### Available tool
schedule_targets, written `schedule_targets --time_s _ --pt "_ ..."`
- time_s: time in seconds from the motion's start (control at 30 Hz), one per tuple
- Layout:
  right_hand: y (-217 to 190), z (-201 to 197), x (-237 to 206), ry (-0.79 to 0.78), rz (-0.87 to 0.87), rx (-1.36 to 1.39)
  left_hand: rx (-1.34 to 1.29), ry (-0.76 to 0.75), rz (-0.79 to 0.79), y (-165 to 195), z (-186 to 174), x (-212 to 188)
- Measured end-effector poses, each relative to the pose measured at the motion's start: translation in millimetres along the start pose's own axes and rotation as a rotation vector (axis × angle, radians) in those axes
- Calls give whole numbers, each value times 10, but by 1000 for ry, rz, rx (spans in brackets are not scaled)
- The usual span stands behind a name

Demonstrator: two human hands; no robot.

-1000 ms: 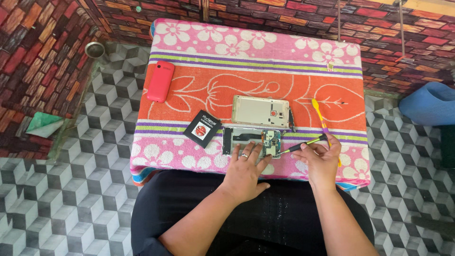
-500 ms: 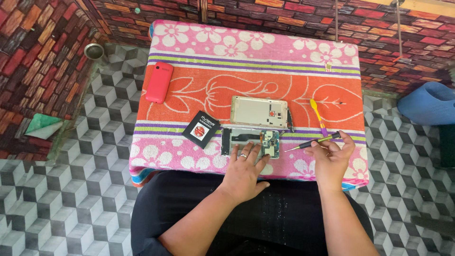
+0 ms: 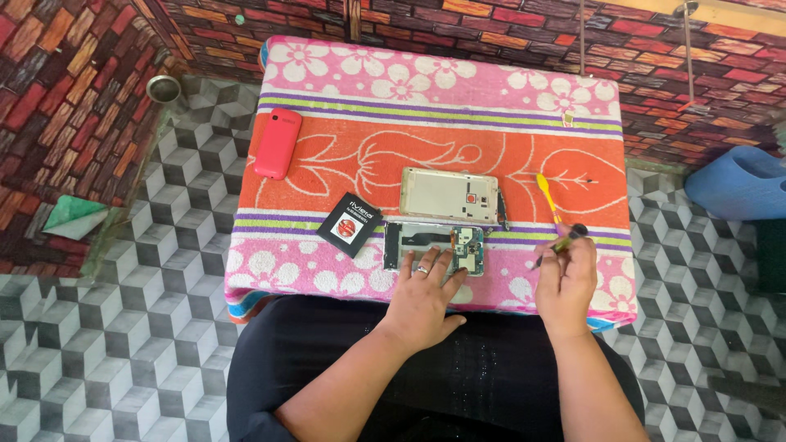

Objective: The person repairs a disassembled smartphone lying on a towel-covered table. They hold the phone chassis with one hand while using a screwdriver to unscrew and pry internal components, lifting the board and working on connectors with both hands.

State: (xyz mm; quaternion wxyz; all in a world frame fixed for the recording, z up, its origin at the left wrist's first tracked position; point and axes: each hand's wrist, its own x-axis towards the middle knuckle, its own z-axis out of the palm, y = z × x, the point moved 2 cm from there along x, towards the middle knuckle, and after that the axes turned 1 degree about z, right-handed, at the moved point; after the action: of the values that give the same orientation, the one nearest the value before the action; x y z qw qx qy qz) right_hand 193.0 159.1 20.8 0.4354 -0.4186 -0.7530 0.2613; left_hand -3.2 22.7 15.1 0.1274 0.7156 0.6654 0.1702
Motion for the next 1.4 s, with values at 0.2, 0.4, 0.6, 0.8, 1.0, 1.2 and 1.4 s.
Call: schedule_targets --time_s 0.2,0.4,0.6,0.8,1.0,1.2,1.4 --pt "69 229 144 -284 191 -289 6 -8 4 -4 5 -6" --pt "100 404 139 -293 14 -455 -14 -4 0 -1 3 -1" --pt "79 511 129 -302 -93 -498 -12 -7 5 -10 -11 -12" --pt "89 553 107 -367 -92 -658 -25 16 16 -22 -15 -19" --pt "102 513 99 -360 -53 -616 -26 13 21 -40 -9 -35" --pt "87 519 108 -380 -49 -676 -16 -9 20 -43 -1 -30" --pt "-23 271 44 -400 -89 -398 -22 17 14 -29 9 -21"
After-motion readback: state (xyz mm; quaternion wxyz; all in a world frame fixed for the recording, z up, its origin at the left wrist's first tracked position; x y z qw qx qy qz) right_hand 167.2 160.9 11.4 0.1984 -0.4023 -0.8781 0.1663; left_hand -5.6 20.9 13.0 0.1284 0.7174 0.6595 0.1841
